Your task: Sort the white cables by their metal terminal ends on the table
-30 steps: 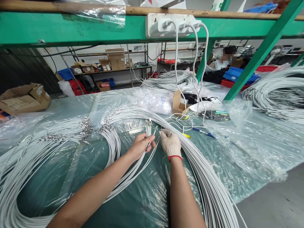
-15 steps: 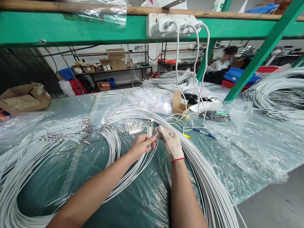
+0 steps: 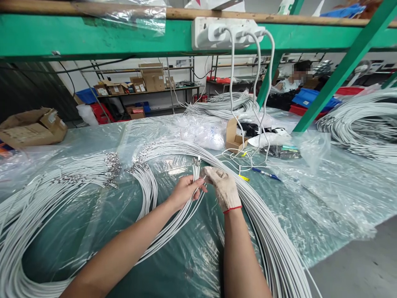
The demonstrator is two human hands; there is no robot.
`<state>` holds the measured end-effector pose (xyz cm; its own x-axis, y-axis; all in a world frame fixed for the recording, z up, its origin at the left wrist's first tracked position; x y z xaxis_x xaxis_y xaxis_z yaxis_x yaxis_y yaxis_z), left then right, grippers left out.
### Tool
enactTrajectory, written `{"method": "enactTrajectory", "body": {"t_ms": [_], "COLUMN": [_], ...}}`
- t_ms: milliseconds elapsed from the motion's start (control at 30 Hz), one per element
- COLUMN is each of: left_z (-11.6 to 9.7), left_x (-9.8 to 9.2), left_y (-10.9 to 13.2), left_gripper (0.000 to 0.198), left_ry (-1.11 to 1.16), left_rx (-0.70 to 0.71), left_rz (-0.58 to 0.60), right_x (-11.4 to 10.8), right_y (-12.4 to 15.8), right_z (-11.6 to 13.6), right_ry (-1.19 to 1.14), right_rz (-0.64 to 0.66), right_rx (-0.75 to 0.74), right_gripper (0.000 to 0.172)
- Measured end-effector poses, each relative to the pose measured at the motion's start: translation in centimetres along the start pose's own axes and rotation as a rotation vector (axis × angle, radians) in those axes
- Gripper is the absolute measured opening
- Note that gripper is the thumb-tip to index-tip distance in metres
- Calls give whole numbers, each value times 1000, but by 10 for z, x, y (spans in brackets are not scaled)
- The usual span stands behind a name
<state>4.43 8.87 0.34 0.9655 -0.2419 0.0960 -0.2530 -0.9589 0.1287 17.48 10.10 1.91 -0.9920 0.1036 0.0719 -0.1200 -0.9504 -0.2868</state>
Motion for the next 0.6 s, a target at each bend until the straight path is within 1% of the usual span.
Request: {"method": "enactTrajectory", "body": {"t_ms": [67, 100, 133, 167, 233, 267, 300, 333, 367, 433, 500, 533, 600], "left_z": [-5, -7, -7, -6, -1, 0, 0, -1, -3, -5, -7, -7, -6], "left_x": [-9, -12, -13, -11, -5, -1, 1, 3, 3, 5, 6, 7, 8], "left_y": [1, 1, 1, 1, 0, 1, 2, 3, 4, 6, 7, 7, 7], "left_gripper": [25, 24, 24, 25, 28, 29, 28, 28, 27, 27, 28, 29, 29], "left_ry": [-86, -101, -86, -42, 77, 120, 142, 150, 151, 144, 129, 120, 109], "left_rx": [51, 66, 64, 41, -29, -56, -71, -73, -68, -57, -51, -51, -54], "left_rz": [-121, -165, -179, -157, -71, -31, -3, 8, 14, 33, 58, 70, 89], "right_x": [-4, -7, -12, -17, -28, -32, -35, -35, -34, -26, -17, -13, -11], "right_y": [-2, -3, -3, -3, -1, 0, 0, 0, -1, -4, -6, -6, -4], "right_z": [-7, -11, -16, -19, -20, -19, -16, -13, -11, -8, -8, -8, -8], "right_ry": [6, 60, 169, 321, 647, 766, 831, 832, 770, 515, 279, 218, 208], "right_rz": [-24, -37, -56, -73, -104, -126, -152, -169, -176, -156, -105, -90, -81], "right_rx": [19, 37, 56, 73, 95, 96, 86, 65, 34, -34, -70, -73, -65], "right_gripper": [49, 49, 48, 46, 42, 41, 41, 42, 44, 49, 51, 51, 50]}}
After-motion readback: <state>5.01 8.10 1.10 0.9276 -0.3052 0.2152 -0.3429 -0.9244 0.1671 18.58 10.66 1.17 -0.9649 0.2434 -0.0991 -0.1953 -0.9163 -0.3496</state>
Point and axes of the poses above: each hand's wrist, its own y-axis away from the middle knuckle, its own x-axis out of the palm, z = x × y, the point moved 8 cm from there along -y, towards the middle knuckle, and after that the axes turned 8 degrees about -x, right-handed, at the moved point
